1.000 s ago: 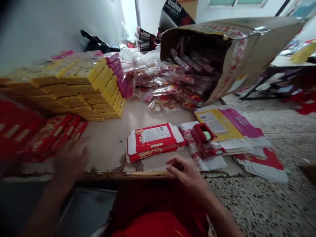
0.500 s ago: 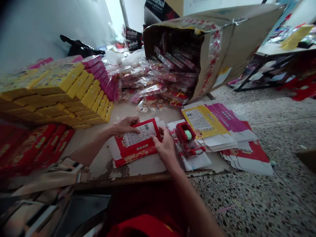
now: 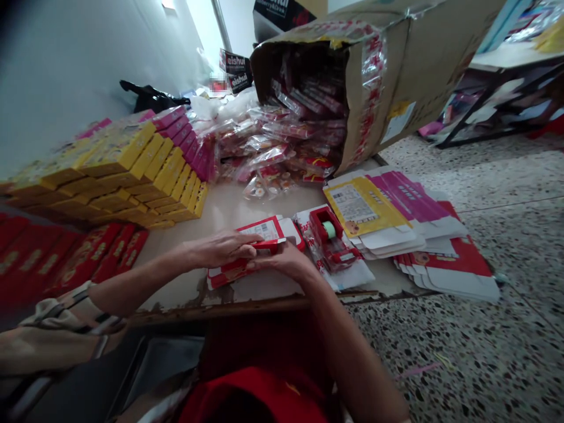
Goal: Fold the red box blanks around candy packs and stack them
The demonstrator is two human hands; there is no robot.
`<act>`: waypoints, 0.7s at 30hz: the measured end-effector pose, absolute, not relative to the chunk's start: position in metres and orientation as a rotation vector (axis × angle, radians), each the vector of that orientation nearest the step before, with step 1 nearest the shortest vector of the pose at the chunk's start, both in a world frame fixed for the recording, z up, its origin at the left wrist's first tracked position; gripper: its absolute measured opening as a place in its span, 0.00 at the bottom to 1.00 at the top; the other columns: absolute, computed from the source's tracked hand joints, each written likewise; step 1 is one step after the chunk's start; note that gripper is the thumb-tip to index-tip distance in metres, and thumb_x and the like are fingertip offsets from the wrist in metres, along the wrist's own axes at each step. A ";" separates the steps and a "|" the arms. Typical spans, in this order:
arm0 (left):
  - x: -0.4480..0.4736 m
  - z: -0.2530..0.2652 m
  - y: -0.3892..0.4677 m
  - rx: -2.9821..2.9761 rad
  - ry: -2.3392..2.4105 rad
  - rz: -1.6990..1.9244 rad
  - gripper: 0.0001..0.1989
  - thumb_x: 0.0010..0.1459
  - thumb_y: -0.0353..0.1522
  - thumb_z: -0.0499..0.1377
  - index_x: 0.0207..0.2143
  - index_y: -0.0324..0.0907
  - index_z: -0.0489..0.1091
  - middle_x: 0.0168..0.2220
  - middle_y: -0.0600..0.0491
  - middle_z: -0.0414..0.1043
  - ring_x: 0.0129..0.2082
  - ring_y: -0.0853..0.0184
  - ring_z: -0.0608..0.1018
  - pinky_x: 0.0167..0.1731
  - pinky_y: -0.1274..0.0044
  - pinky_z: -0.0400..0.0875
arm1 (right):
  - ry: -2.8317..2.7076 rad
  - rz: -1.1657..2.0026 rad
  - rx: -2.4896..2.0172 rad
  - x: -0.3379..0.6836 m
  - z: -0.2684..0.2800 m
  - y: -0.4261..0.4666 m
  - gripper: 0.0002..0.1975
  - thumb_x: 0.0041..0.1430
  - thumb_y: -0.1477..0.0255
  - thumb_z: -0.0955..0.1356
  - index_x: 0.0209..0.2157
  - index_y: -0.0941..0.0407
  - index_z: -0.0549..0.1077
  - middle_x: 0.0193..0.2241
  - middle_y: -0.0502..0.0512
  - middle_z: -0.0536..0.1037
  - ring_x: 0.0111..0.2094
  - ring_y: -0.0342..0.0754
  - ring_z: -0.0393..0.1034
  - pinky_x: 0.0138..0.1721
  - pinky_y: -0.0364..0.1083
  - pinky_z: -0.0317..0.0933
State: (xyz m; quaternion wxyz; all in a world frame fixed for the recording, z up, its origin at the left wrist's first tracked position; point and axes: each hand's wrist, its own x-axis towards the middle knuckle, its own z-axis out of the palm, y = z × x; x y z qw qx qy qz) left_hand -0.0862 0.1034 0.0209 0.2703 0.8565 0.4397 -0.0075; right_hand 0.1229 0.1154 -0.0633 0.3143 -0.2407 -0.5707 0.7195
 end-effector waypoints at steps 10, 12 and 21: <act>-0.092 -0.044 0.161 2.331 1.568 0.098 0.28 0.66 0.55 0.53 0.55 0.47 0.78 0.40 0.47 0.83 0.39 0.58 0.82 0.40 0.74 0.67 | -1.135 1.686 -0.867 0.089 -0.107 0.124 0.25 0.48 0.60 0.77 0.47 0.55 0.76 0.43 0.55 0.83 0.45 0.56 0.77 0.51 0.54 0.70; -0.094 -0.054 0.179 2.291 1.542 0.136 0.26 0.65 0.54 0.55 0.51 0.47 0.80 0.36 0.49 0.83 0.36 0.61 0.80 0.38 0.76 0.66 | -1.084 1.651 -0.915 0.087 -0.114 0.129 0.28 0.47 0.62 0.77 0.51 0.54 0.74 0.45 0.54 0.82 0.46 0.56 0.77 0.51 0.52 0.70; -0.103 -0.031 0.173 2.126 1.447 0.201 0.28 0.60 0.55 0.59 0.43 0.42 0.81 0.26 0.54 0.77 0.25 0.69 0.73 0.27 0.78 0.62 | -1.106 1.814 -0.853 0.095 -0.097 0.134 0.25 0.40 0.60 0.80 0.41 0.55 0.79 0.34 0.54 0.84 0.37 0.55 0.79 0.42 0.53 0.73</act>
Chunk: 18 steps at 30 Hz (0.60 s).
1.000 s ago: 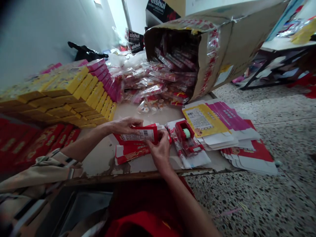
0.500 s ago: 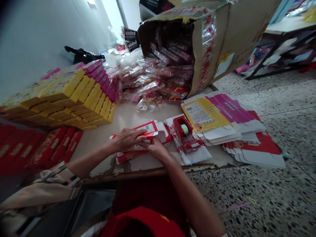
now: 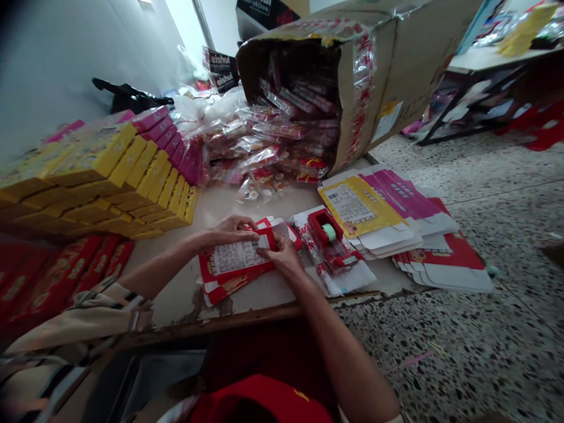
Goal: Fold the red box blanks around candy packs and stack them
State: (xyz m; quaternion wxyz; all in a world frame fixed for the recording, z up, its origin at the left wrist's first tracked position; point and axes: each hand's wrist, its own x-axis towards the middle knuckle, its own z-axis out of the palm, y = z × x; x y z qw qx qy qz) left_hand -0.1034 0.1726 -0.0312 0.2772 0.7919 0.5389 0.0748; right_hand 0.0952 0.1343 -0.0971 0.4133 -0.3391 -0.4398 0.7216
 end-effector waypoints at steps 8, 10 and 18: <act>-0.093 -0.006 0.113 2.263 1.497 0.204 0.27 0.72 0.49 0.45 0.38 0.43 0.78 0.33 0.49 0.78 0.31 0.64 0.75 0.33 0.75 0.62 | -1.231 1.921 -0.724 0.101 -0.076 0.106 0.19 0.50 0.55 0.78 0.36 0.56 0.81 0.30 0.50 0.82 0.32 0.48 0.74 0.38 0.47 0.71; -0.092 -0.005 0.105 2.257 1.506 0.236 0.27 0.72 0.49 0.44 0.37 0.43 0.77 0.33 0.51 0.78 0.31 0.65 0.75 0.33 0.75 0.63 | -1.251 1.868 -0.708 0.101 -0.075 0.100 0.19 0.51 0.56 0.78 0.38 0.54 0.80 0.32 0.49 0.82 0.34 0.49 0.75 0.41 0.48 0.71; -0.091 0.016 0.071 1.230 1.483 0.994 0.26 0.57 0.52 0.65 0.42 0.37 0.78 0.34 0.48 0.82 0.26 0.65 0.80 0.26 0.76 0.73 | -1.299 1.040 -1.005 0.113 -0.035 0.092 0.42 0.47 0.62 0.80 0.63 0.50 0.67 0.56 0.63 0.72 0.56 0.60 0.69 0.59 0.60 0.66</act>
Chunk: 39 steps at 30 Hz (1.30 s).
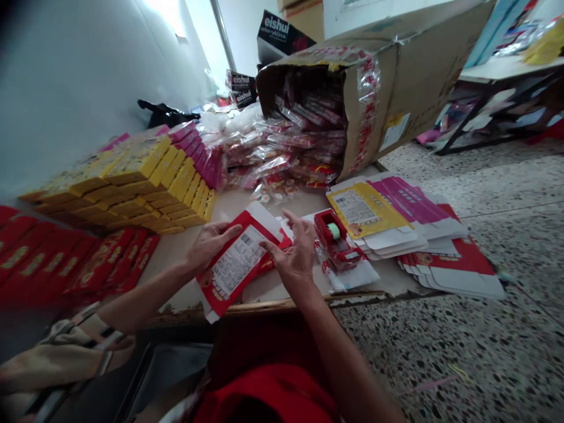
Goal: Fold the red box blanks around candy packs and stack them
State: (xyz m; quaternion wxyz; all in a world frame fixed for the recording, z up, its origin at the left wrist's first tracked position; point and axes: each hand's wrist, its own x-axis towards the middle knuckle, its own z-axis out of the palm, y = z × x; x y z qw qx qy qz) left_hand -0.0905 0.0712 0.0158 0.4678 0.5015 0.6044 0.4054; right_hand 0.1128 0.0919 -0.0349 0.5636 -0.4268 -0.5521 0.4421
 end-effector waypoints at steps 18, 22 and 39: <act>-0.040 -0.049 -0.040 0.675 1.391 1.479 0.25 0.63 0.55 0.58 0.46 0.45 0.74 0.37 0.51 0.82 0.33 0.61 0.84 0.32 0.74 0.78 | -1.228 1.926 -0.866 0.131 -0.045 0.016 0.18 0.65 0.56 0.69 0.53 0.46 0.70 0.38 0.51 0.81 0.34 0.51 0.78 0.35 0.48 0.74; -0.049 -0.051 -0.027 0.784 1.257 1.260 0.24 0.62 0.53 0.61 0.39 0.41 0.77 0.41 0.49 0.81 0.40 0.60 0.83 0.40 0.73 0.78 | -1.321 1.672 -1.071 0.132 -0.051 0.025 0.21 0.69 0.49 0.62 0.39 0.52 0.73 0.34 0.54 0.80 0.32 0.51 0.74 0.29 0.46 0.69; -0.046 -0.015 0.005 1.017 1.433 1.261 0.11 0.54 0.41 0.71 0.30 0.43 0.80 0.32 0.51 0.82 0.31 0.63 0.81 0.33 0.75 0.77 | -1.451 1.385 -1.161 0.152 -0.027 0.050 0.09 0.59 0.60 0.76 0.34 0.51 0.84 0.32 0.54 0.85 0.33 0.52 0.77 0.36 0.49 0.71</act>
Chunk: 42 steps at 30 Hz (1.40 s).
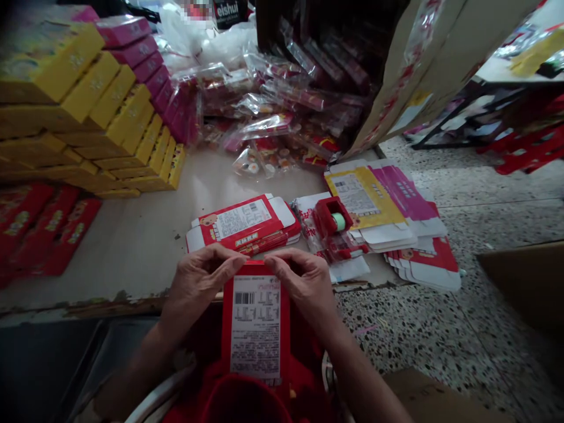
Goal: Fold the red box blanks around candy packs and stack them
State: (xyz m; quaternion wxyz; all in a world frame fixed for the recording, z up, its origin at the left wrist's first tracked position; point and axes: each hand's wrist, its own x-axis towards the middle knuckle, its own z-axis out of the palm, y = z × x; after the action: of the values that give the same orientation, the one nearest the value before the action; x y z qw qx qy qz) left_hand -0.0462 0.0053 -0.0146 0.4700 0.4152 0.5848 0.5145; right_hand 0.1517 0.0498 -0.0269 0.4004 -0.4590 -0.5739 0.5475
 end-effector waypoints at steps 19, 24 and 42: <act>-0.015 -0.003 -0.001 0.827 1.290 1.262 0.16 0.57 0.40 0.69 0.40 0.48 0.65 0.31 0.58 0.77 0.23 0.68 0.79 0.24 0.78 0.76 | -1.544 1.297 -1.179 0.199 0.001 0.044 0.28 0.56 0.63 0.78 0.58 0.45 0.76 0.53 0.55 0.82 0.48 0.53 0.78 0.48 0.53 0.73; -0.032 0.025 0.021 1.066 1.435 1.444 0.15 0.57 0.42 0.69 0.39 0.48 0.67 0.30 0.58 0.76 0.26 0.67 0.78 0.24 0.78 0.75 | -1.606 0.813 -1.593 0.266 0.022 0.085 0.21 0.60 0.56 0.74 0.49 0.54 0.81 0.41 0.58 0.84 0.41 0.54 0.77 0.44 0.53 0.70; -0.020 0.016 -0.005 0.955 1.200 0.979 0.17 0.60 0.44 0.66 0.38 0.47 0.63 0.25 0.60 0.70 0.21 0.69 0.73 0.20 0.80 0.68 | -0.982 1.318 -1.502 0.276 -0.010 0.045 0.19 0.42 0.57 0.80 0.27 0.57 0.78 0.27 0.53 0.80 0.29 0.45 0.71 0.36 0.46 0.61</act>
State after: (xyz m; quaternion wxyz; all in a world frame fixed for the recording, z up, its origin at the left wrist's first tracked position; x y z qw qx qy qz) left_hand -0.0199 -0.0048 0.0164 0.6141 0.4141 0.5204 0.4249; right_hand 0.2757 0.0448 -0.0098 0.4417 -0.6053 -0.3957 0.5310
